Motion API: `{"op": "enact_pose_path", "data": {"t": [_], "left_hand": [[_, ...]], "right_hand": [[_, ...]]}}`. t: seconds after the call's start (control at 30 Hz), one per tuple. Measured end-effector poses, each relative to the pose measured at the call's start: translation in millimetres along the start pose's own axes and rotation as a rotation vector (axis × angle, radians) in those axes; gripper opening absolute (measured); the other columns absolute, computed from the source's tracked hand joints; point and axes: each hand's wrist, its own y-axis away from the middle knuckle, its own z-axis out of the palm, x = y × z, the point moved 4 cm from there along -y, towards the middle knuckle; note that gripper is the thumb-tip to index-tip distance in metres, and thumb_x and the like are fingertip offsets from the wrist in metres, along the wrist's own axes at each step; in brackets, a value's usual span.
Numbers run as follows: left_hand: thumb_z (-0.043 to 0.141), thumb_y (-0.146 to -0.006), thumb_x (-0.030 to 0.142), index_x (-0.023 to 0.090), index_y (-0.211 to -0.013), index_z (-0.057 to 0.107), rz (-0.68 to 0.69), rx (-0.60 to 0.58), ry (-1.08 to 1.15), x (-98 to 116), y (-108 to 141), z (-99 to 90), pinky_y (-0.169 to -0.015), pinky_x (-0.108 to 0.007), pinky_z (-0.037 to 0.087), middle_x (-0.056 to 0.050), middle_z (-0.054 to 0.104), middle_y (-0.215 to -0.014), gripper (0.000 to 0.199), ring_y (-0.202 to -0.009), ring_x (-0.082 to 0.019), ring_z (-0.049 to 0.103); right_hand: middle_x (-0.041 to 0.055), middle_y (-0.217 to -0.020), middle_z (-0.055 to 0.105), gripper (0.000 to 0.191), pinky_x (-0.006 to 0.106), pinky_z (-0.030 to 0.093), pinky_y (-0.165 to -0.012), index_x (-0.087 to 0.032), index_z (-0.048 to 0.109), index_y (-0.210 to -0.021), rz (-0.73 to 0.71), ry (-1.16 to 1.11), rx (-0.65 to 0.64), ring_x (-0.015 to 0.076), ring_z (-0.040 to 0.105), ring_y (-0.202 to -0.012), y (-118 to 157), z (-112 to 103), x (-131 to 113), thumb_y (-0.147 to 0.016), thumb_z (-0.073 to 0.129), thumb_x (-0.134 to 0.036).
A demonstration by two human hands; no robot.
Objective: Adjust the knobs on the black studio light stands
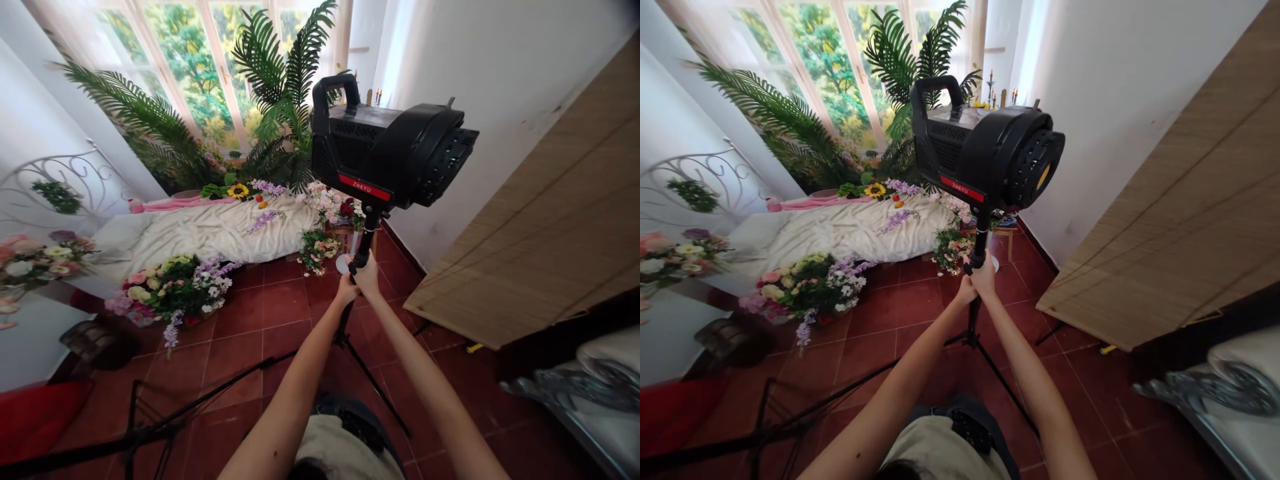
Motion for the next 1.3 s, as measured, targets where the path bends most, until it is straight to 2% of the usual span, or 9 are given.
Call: {"op": "enact_pose_path", "data": {"t": [0.1, 0.17, 0.23, 0.33, 0.43, 0.63, 1.07, 1.13, 1.3], "left_hand": [[0.073, -0.06, 0.018, 0.014, -0.066, 0.054, 0.03, -0.051, -0.053, -3, 1, 0.9, -0.06, -0.03, 0.047, -0.005, 0.057, -0.054, 0.02, -0.06, -0.016, 0.054], [0.071, -0.062, 0.022, 0.013, -0.068, 0.055, 0.017, -0.054, -0.092, -4, 1, 1.3, -0.057, -0.028, 0.047, -0.003, 0.055, -0.053, 0.019, -0.057, -0.014, 0.054], [0.073, -0.062, 0.028, 0.013, -0.07, 0.056, 0.016, -0.039, -0.126, -3, 2, 1.3, -0.056, -0.027, 0.048, -0.002, 0.056, -0.055, 0.023, -0.056, -0.013, 0.053], [0.075, -0.058, 0.038, 0.014, -0.07, 0.058, 0.015, -0.007, -0.174, 2, 3, 0.4, -0.055, -0.025, 0.048, -0.001, 0.057, -0.058, 0.032, -0.055, -0.012, 0.054], [0.073, -0.06, 0.045, 0.015, -0.07, 0.06, -0.033, 0.04, -0.181, 5, 4, -1.0, -0.054, -0.023, 0.046, 0.0, 0.056, -0.057, 0.034, -0.052, -0.012, 0.055], [0.069, -0.064, 0.048, 0.015, -0.065, 0.057, -0.037, 0.043, -0.163, 3, 4, 3.0, -0.048, -0.022, 0.042, 0.0, 0.054, -0.054, 0.036, -0.046, -0.009, 0.051], [0.072, -0.061, 0.043, 0.015, -0.064, 0.058, -0.072, 0.083, -0.201, -1, 4, 0.5, -0.05, -0.021, 0.043, 0.0, 0.056, -0.055, 0.032, -0.05, -0.011, 0.054], [0.072, -0.061, 0.042, 0.015, -0.062, 0.058, -0.054, 0.096, -0.226, -2, 3, -0.2, -0.053, -0.022, 0.044, 0.0, 0.057, -0.055, 0.031, -0.052, -0.011, 0.054], [0.069, -0.064, 0.044, 0.015, -0.063, 0.058, -0.044, 0.069, -0.245, -7, 0, 0.8, -0.052, -0.022, 0.043, 0.0, 0.057, -0.055, 0.031, -0.051, -0.011, 0.054]], "right_hand": [[0.0014, -0.081, 0.06, 0.035, 0.029, 0.046, -0.069, -0.02, 0.049, -0.089, -0.023, -0.065, -0.151, 0.0159, 0.057, -0.072, -3, -7, -1, -0.068, 0.066, -0.041], [0.0035, -0.092, 0.061, 0.045, 0.031, 0.047, -0.075, -0.02, 0.049, -0.099, -0.011, -0.137, -0.291, 0.0171, 0.059, -0.082, 2, -16, 2, -0.065, 0.07, -0.04], [0.006, -0.106, 0.06, 0.054, 0.033, 0.047, -0.082, -0.022, 0.048, -0.108, 0.025, -0.207, -0.351, 0.0182, 0.058, -0.095, 13, -30, 9, -0.064, 0.072, -0.041], [0.0079, -0.11, 0.058, 0.054, 0.035, 0.046, -0.086, -0.022, 0.05, -0.11, 0.084, -0.176, -0.206, 0.0191, 0.056, -0.101, 36, -56, 30, -0.066, 0.07, -0.045], [0.0062, -0.089, 0.062, 0.047, 0.034, 0.048, -0.076, -0.019, 0.053, -0.101, 0.193, -0.075, -0.029, 0.0185, 0.06, -0.081, 60, -70, 55, -0.071, 0.064, -0.053], [0.0002, -0.062, 0.06, 0.047, 0.031, 0.048, -0.062, -0.019, 0.052, -0.099, 0.391, -0.154, 0.014, 0.0182, 0.06, -0.06, 81, -54, 76, -0.076, 0.054, -0.06], [-0.0032, -0.052, 0.054, 0.047, 0.026, 0.044, -0.047, -0.019, 0.048, -0.103, 0.429, -0.265, 0.145, 0.0145, 0.052, -0.044, 84, -32, 80, -0.08, 0.045, -0.06], [-0.0029, -0.051, 0.054, 0.044, 0.027, 0.044, -0.046, -0.019, 0.05, -0.1, 0.481, -0.361, 0.118, 0.0145, 0.052, -0.043, 83, -26, 89, -0.079, 0.046, -0.057], [0.001, -0.056, 0.059, 0.035, 0.027, 0.046, -0.047, -0.021, 0.05, -0.073, 0.682, -0.558, -0.041, 0.0123, 0.051, -0.042, 96, -11, 110, -0.069, 0.056, -0.055]]}}
